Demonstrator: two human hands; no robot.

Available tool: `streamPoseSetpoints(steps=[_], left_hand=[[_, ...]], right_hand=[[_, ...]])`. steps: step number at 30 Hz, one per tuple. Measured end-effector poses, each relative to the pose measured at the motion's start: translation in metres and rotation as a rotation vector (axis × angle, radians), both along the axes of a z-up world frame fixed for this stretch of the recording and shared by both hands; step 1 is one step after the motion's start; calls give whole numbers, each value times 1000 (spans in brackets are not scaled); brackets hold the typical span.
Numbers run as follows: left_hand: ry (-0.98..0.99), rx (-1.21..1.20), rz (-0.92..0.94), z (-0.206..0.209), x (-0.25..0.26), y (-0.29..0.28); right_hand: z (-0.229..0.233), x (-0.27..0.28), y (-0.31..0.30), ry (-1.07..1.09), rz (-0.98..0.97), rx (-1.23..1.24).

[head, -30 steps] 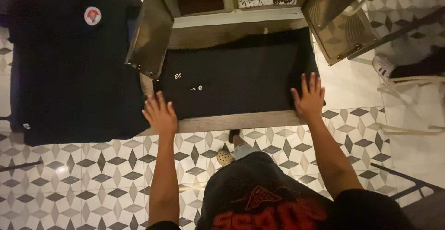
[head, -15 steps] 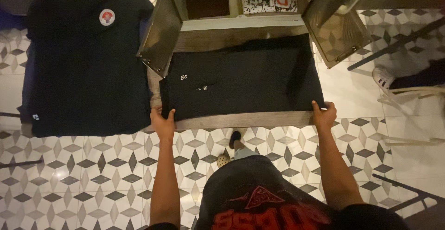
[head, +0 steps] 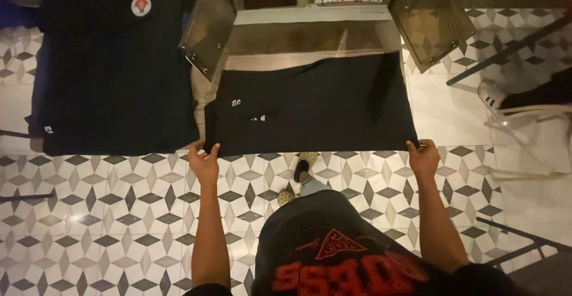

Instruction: The person picks up a black shirt from a pile, spreads it out on a shelf, and folds it into a small rectangle by folding the sides and then the bottom. The person then places the folded shirt into a cabinet compartment.

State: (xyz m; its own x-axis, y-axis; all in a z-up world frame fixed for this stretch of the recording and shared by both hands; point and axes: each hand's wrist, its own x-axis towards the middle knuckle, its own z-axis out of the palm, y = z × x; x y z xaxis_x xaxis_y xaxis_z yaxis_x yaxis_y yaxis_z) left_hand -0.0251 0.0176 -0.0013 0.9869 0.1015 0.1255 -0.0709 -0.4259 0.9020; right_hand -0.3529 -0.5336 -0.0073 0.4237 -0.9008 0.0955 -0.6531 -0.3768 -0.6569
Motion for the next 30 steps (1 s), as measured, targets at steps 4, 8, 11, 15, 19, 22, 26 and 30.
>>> streamPoseSetpoints(steps=[4, 8, 11, 15, 19, 22, 26, 30], left_hand=[[-143, 222, 22, 29, -14, -16], [-432, 475, -131, 42, -19, -52], [-380, 639, -348, 33, -12, -81], [-326, 736, -415, 17, -4, -95], [-344, 792, -412, 12, -1, -88], [-316, 842, -377, 11, 2, -82], [-262, 871, -258, 16, 16, -66], [-132, 625, -155, 35, 63, -66]], right_hand=[[10, 8, 16, -10, -35, -7], [29, 40, 55, -42, 215, -379], [32, 75, 84, -57, 479, -445], [21, 99, 98, 155, 585, -435], [18, 89, 85, 203, 572, -460], [25, 79, 68, 164, 524, -439], [29, 78, 61, 168, 491, -479], [28, 82, 64, 194, 468, -485]])
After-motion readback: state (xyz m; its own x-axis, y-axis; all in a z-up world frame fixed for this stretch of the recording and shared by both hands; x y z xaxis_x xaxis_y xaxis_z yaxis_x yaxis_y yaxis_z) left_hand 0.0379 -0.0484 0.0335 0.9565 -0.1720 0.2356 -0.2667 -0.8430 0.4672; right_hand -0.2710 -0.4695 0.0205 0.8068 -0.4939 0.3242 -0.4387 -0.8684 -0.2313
